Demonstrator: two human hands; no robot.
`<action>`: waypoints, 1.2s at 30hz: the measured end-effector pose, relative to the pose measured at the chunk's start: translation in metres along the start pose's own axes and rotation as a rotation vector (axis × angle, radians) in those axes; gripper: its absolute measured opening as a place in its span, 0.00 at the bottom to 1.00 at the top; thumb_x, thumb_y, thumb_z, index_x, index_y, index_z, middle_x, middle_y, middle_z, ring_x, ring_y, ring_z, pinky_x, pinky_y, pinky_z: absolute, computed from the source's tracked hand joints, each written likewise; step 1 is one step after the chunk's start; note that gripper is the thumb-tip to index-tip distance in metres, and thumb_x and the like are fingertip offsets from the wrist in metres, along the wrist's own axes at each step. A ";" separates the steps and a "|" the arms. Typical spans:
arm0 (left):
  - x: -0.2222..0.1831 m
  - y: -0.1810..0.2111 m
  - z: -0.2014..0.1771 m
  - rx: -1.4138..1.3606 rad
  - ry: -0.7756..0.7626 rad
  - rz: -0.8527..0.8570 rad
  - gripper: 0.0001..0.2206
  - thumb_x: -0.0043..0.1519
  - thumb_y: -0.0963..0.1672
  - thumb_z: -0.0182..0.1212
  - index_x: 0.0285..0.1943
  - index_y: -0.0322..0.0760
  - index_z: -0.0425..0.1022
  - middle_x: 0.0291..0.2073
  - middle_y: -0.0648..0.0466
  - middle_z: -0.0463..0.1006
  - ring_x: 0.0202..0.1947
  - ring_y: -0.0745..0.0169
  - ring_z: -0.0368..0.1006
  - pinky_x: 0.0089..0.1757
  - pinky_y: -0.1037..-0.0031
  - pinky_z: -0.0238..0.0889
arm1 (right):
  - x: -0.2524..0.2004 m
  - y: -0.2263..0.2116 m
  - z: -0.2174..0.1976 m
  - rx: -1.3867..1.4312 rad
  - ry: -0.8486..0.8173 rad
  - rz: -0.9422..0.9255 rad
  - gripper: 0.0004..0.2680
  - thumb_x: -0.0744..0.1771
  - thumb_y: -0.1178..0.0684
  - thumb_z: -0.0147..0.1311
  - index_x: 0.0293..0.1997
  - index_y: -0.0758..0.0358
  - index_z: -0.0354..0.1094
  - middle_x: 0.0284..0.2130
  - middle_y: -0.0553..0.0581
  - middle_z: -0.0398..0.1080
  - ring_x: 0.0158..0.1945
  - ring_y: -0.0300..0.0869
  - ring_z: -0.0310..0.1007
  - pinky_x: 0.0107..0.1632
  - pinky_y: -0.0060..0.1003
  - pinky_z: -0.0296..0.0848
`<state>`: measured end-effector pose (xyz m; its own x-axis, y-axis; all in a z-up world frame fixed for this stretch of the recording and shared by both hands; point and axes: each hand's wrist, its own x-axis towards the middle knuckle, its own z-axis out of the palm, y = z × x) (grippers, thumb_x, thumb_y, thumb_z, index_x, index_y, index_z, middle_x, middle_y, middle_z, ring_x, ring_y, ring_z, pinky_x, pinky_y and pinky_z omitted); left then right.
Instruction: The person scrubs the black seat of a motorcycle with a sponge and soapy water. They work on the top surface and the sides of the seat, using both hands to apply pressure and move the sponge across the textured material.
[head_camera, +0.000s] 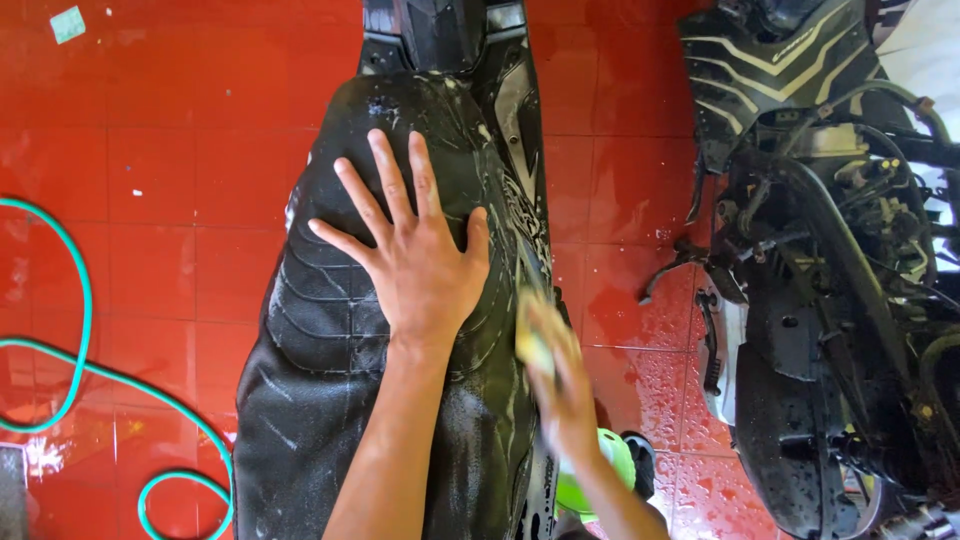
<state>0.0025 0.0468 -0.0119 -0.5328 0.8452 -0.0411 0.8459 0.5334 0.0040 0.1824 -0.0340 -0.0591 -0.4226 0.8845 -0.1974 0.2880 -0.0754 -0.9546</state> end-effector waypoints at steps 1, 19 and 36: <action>0.000 -0.001 -0.002 0.017 -0.023 -0.005 0.42 0.66 0.60 0.54 0.84 0.48 0.39 0.81 0.49 0.35 0.78 0.33 0.28 0.62 0.21 0.26 | -0.020 -0.007 0.003 -0.041 0.033 0.004 0.27 0.71 0.28 0.29 0.74 0.53 0.53 0.73 0.54 0.56 0.78 0.49 0.49 0.76 0.53 0.41; 0.002 -0.001 -0.002 -0.018 -0.017 -0.012 0.41 0.66 0.59 0.54 0.84 0.49 0.40 0.80 0.49 0.34 0.78 0.34 0.28 0.61 0.20 0.28 | 0.128 0.026 0.019 0.196 -0.014 0.000 0.25 0.72 0.38 0.37 0.75 0.62 0.48 0.74 0.58 0.51 0.78 0.43 0.45 0.77 0.40 0.42; 0.001 -0.001 -0.004 0.046 -0.040 -0.007 0.41 0.68 0.62 0.54 0.84 0.49 0.39 0.81 0.49 0.35 0.78 0.33 0.30 0.62 0.21 0.29 | 0.085 0.062 -0.010 0.191 -0.226 0.094 0.27 0.66 0.70 0.31 0.77 0.60 0.38 0.77 0.61 0.37 0.81 0.51 0.29 0.76 0.51 0.40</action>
<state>0.0010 0.0470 -0.0078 -0.5382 0.8389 -0.0809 0.8428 0.5366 -0.0423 0.1732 0.0413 -0.1331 -0.5886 0.7463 -0.3106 0.1769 -0.2559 -0.9504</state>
